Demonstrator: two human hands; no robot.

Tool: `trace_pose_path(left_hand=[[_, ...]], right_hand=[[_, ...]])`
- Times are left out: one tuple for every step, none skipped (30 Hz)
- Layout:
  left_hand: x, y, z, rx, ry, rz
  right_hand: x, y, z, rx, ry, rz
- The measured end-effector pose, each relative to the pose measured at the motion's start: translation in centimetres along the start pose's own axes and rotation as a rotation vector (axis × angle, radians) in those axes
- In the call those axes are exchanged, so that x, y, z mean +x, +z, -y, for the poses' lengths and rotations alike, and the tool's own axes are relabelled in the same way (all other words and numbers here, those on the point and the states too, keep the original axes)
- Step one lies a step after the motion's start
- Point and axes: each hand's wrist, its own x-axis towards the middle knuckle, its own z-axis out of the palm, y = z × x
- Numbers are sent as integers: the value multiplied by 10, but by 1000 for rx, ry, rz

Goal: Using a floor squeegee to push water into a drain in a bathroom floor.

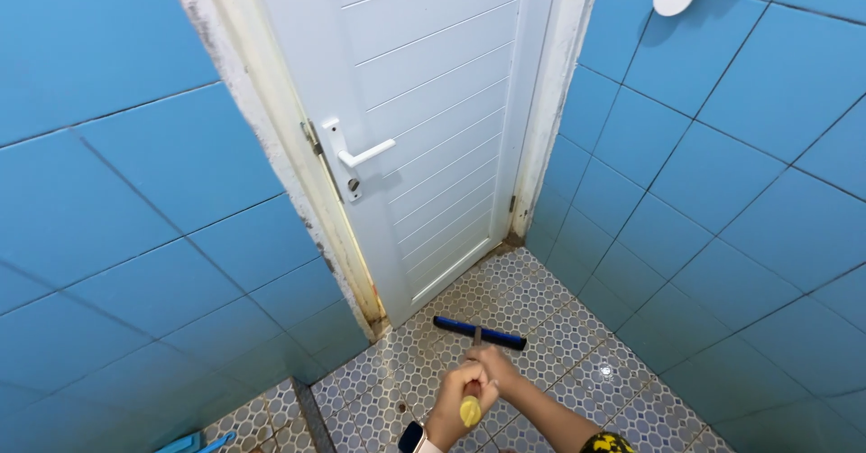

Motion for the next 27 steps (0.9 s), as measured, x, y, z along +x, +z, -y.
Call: trace_pose_path(left_hand=[[8, 1, -3, 15, 2, 2], [16, 5, -2, 12, 5, 6], [25, 8, -2, 0, 43, 10], [34, 12, -1, -13, 81, 15], [45, 17, 5, -13, 84, 15], [55, 21, 11, -12, 77, 24], [66, 25, 17, -10, 70, 34], [76, 28, 22, -9, 71, 33], [87, 32, 26, 9, 97, 43], [97, 36, 31, 26, 122, 52], [105, 40, 35, 24, 119, 54], [112, 43, 40, 13, 147, 54], [117, 47, 44, 0, 169, 54], [121, 51, 46, -2, 162, 54], [125, 53, 48, 6, 171, 59], [129, 55, 50, 13, 180, 64], [130, 58, 52, 10, 174, 65], [129, 60, 55, 27, 145, 63], [128, 62, 57, 45, 117, 61], [127, 62, 58, 43, 111, 62], [124, 62, 58, 65, 113, 64], [119, 63, 59, 87, 115, 66], [115, 64, 61, 85, 107, 71], [110, 64, 63, 119, 116, 67], [107, 63, 65, 156, 129, 62], [101, 62, 65, 156, 126, 66], [97, 62, 64, 114, 119, 69]], right_hand=[[4, -8, -3, -11, 19, -6], [8, -14, -11, -15, 22, -9], [13, -21, -20, -20, 17, -22], [18, -28, -29, -24, 12, -35], [24, -31, -46, -26, 11, -36], [29, -34, -63, -44, -3, -52], [36, -36, -80, -61, -17, -68], [41, -45, -86, -62, -18, -68], [44, -55, -92, -83, -16, -64], [48, -64, -98, -104, -13, -59], [51, -66, -110, -103, -9, -58], [55, -68, -122, -112, 20, -63], [55, -68, -133, -119, 51, -65], [54, -70, -139, -115, 56, -60], [55, -72, -144, -125, 61, -51], [55, -74, -149, -136, 65, -43], [53, -70, -158, -133, 70, -39], [51, -65, -166, -139, 54, -52], [49, -59, -173, -145, 38, -65], [47, -63, -163, -141, 42, -62], [43, -66, -152, -126, 11, -84], [38, -69, -140, -111, -20, -106], [34, -70, -134, -106, -12, -104], [30, -70, -126, -91, -43, -114], [29, -71, -119, -79, -79, -127], [26, -63, -122, -76, -74, -128], [25, -57, -126, -81, -57, -82]])
